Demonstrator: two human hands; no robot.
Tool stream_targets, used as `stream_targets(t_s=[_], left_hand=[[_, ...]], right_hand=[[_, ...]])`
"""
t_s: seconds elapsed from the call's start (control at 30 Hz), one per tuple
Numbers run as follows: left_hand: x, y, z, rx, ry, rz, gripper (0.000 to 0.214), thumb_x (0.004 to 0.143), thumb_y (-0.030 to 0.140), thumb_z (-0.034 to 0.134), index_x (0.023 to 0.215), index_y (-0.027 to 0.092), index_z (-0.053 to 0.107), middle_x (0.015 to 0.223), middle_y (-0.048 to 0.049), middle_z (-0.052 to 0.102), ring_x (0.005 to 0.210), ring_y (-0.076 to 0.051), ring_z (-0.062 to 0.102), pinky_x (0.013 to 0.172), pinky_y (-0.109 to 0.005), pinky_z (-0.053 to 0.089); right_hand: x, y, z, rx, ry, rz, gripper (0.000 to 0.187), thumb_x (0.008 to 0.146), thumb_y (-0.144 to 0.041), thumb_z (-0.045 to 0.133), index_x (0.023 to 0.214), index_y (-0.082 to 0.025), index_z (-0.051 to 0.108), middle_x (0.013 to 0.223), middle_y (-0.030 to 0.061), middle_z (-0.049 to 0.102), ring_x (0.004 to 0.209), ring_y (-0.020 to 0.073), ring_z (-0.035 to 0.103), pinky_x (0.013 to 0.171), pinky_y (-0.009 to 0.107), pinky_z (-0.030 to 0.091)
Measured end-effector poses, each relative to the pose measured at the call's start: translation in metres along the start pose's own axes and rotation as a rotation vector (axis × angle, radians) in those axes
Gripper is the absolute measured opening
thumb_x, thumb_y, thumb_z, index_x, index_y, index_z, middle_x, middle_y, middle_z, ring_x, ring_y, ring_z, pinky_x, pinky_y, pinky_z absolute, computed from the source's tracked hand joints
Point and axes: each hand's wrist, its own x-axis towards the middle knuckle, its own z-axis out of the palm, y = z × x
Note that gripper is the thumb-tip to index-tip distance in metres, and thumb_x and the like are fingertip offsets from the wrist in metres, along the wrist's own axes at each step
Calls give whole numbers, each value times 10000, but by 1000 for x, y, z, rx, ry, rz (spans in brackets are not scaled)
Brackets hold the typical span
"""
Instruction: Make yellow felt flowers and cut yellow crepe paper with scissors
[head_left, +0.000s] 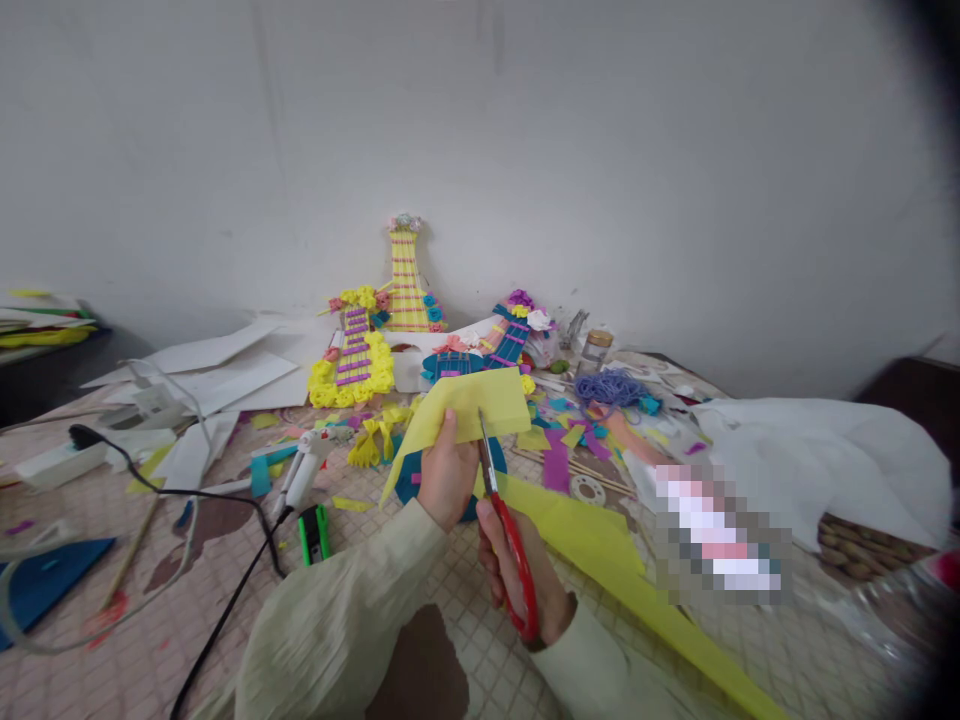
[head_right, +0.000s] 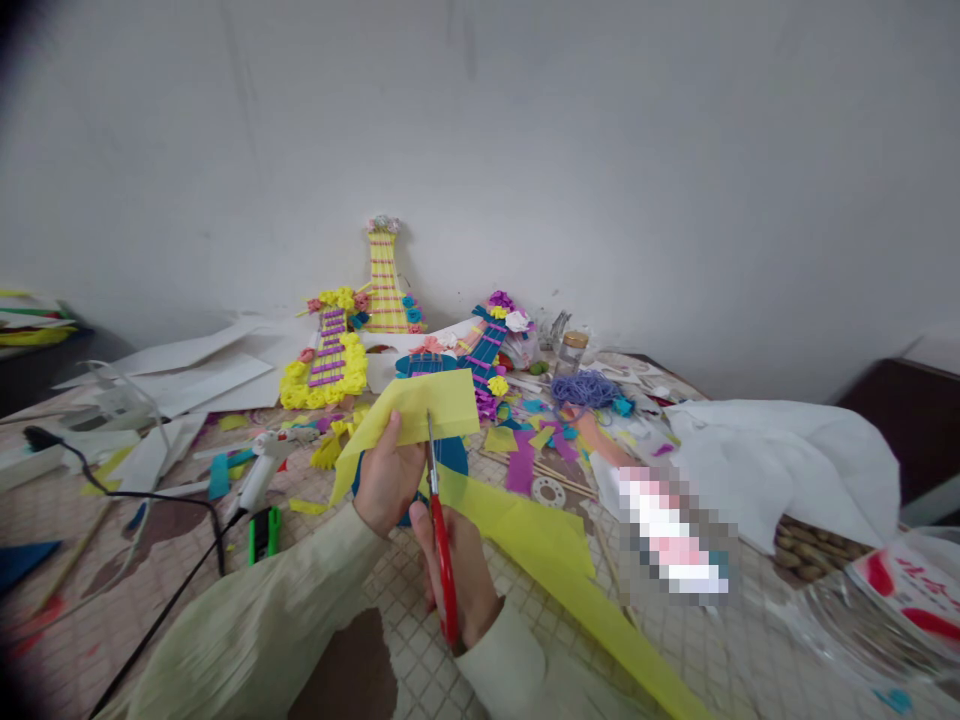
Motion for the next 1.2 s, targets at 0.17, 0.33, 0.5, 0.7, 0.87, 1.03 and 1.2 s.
stream_targets(t_s=[0.17, 0.33, 0.5, 0.7, 0.87, 1.03, 1.2], left_hand=[[-2, 0, 1, 20, 4, -18, 232, 820, 183, 456, 994, 203, 609, 1051, -32, 640, 1034, -164, 551, 963, -327, 381], [-3, -2, -1, 15, -24, -18, 230, 812, 200, 473, 981, 250, 620, 1079, -13, 625, 1061, -176, 533, 972, -332, 380], [-4, -3, -2, 46, 10, -39, 224, 806, 222, 480, 976, 253, 622, 1102, -20, 612, 1106, -196, 499, 990, -355, 363], [-5, -1, 1, 37, 27, -64, 217, 809, 215, 468, 941, 269, 631, 1093, -2, 619, 1136, -191, 472, 993, -337, 358], [-5, 1, 2, 36, -20, -47, 214, 783, 234, 505, 955, 285, 621, 1099, 8, 615, 1158, -200, 448, 985, -334, 364], [-6, 2, 3, 39, -18, -43, 205, 790, 222, 488, 948, 256, 614, 1113, -1, 607, 1155, -199, 451, 982, -341, 362], [-6, 2, 4, 16, -15, -40, 208, 803, 207, 465, 933, 250, 620, 1086, 3, 622, 1110, -184, 494, 971, -323, 375]], right_hand=[[-3, -7, -2, 5, 3, 2, 273, 847, -291, 484, 1079, -152, 523, 1089, 58, 543, 910, 199, 558, 755, 377, 476], [-3, -11, 3, 17, 6, 7, 280, 845, -292, 488, 1082, -146, 519, 1084, 59, 545, 907, 200, 559, 751, 379, 477], [-3, -11, 0, 35, 7, 8, 278, 846, -294, 484, 1079, -147, 523, 1087, 56, 544, 914, 205, 557, 756, 379, 475], [-1, -8, -1, 64, 14, 16, 274, 847, -289, 484, 1080, -147, 520, 1078, 58, 547, 900, 195, 562, 745, 373, 480], [1, -5, 8, 87, 33, 43, 255, 867, -341, 439, 949, -125, 548, 799, 15, 590, 590, 89, 558, 519, 235, 476], [3, -6, 10, 106, 39, 44, 468, 805, -580, 332, 704, -158, 507, 436, -64, 395, 295, 45, 311, 292, 190, 270], [3, -6, 10, 109, 36, 42, 481, 782, -611, 332, 698, -168, 501, 431, -72, 369, 285, 49, 314, 295, 198, 264]])
